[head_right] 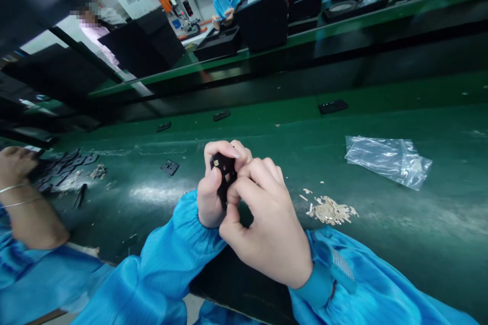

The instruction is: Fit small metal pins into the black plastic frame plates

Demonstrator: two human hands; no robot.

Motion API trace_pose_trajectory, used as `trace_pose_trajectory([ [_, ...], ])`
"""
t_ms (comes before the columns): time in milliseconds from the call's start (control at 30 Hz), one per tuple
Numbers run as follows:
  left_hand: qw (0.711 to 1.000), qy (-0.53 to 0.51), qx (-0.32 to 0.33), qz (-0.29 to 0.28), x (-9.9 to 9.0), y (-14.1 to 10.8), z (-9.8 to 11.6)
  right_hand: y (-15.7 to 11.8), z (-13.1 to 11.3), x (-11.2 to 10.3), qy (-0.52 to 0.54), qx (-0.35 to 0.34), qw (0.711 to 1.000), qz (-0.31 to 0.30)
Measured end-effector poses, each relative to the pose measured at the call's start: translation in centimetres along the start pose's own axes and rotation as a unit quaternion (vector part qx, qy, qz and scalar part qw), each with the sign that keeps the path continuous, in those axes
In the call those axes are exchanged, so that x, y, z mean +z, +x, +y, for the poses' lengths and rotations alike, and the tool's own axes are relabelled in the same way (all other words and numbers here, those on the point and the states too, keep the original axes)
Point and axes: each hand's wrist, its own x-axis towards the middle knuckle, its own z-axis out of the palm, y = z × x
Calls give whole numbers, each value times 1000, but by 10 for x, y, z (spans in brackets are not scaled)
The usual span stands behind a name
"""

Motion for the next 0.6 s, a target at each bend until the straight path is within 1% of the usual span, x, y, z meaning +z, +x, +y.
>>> trace_pose_trajectory([
  [133,1000,4,-15,2,-2,1,2,2,2,-1,28,9,1000,3],
  [267,998,19,-48,-20,-7,5,9,7,11,-9,131,36,990,-35],
  [400,990,13,-100,-94,-15,10,19,12,21,-21,239,52,967,-64],
  [467,987,6,-110,-120,-16,12,25,13,26,-24,283,65,954,-73],
  [533,988,19,-103,-118,-16,12,31,13,29,-24,326,77,938,-86],
  [600,990,47,-86,-98,-15,10,37,12,32,-24,352,88,926,-101],
])
